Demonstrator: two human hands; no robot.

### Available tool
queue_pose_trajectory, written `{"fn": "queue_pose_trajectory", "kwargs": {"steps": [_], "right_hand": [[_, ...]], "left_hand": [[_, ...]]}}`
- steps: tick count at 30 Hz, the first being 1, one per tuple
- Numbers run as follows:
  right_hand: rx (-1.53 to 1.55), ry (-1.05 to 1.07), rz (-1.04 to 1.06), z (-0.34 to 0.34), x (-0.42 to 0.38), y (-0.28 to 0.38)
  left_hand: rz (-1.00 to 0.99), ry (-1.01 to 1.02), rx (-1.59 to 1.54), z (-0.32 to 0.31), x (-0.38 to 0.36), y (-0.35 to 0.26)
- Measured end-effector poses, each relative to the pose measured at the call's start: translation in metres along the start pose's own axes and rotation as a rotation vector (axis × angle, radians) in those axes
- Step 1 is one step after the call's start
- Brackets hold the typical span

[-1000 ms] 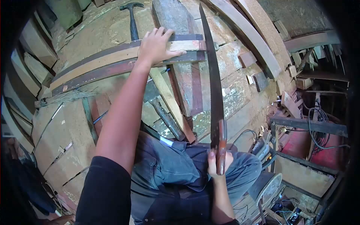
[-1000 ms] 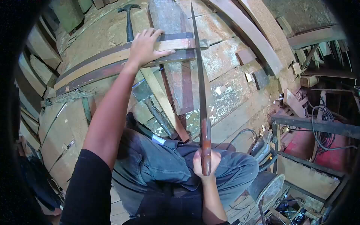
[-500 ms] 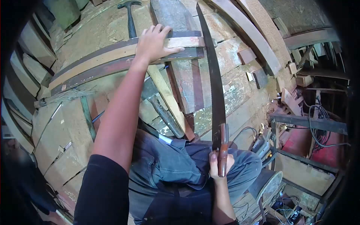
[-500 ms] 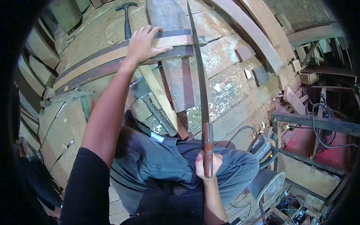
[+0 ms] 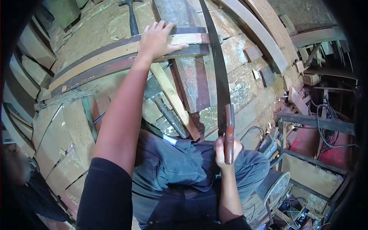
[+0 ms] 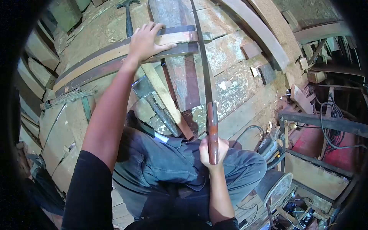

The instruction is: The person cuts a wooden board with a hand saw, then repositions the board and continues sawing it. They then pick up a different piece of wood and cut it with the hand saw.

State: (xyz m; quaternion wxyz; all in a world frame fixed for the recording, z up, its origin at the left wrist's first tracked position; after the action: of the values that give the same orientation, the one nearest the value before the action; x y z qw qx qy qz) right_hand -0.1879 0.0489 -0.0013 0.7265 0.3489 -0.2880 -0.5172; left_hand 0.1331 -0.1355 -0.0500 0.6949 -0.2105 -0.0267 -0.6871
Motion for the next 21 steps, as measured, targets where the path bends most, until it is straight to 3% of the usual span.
{"fn": "queue_pose_trajectory", "kwargs": {"steps": [3, 7, 9, 10, 11, 15, 19, 21], "right_hand": [[-0.113, 0.01, 0.161, 0.007, -0.01, 0.003], [-0.018, -0.05, 0.106, 0.008, -0.041, -0.016], [-0.102, -0.02, 0.159, 0.006, -0.01, 0.007], [0.032, 0.051, 0.001, 0.002, -0.002, -0.008], [0.0, 0.017, -0.02, 0.001, 0.01, -0.001], [-0.052, -0.037, 0.141, 0.003, -0.023, -0.001], [-0.102, -0.062, 0.13, -0.002, -0.021, 0.0], [0.059, -0.046, -0.024, -0.005, 0.0, 0.001]], "left_hand": [[0.0, -0.007, 0.021, 0.001, 0.0, 0.0], [0.008, 0.029, -0.002, 0.004, 0.0, -0.001], [0.014, 0.038, 0.005, 0.002, 0.001, -0.001], [0.017, 0.034, 0.011, 0.001, 0.001, -0.001], [0.018, 0.029, 0.017, 0.002, 0.001, -0.001], [0.008, 0.015, 0.002, 0.0, 0.001, 0.001], [0.01, 0.017, 0.029, 0.0, 0.001, 0.0], [0.01, 0.018, 0.011, -0.001, -0.001, 0.002]]}}
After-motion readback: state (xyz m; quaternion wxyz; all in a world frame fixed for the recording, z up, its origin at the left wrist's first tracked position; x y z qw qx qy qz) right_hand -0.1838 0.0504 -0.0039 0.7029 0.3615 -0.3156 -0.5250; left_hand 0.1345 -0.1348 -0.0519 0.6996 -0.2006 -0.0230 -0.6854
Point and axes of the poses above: each hand's wrist, its own x-axis towards the middle knuckle, its own z-axis out of the back of the hand, y = z × x, the point moved 6 cm from there along x, towards the middle knuckle, and after that the axes turned 7 degrees about y, right-handed, at the moved point
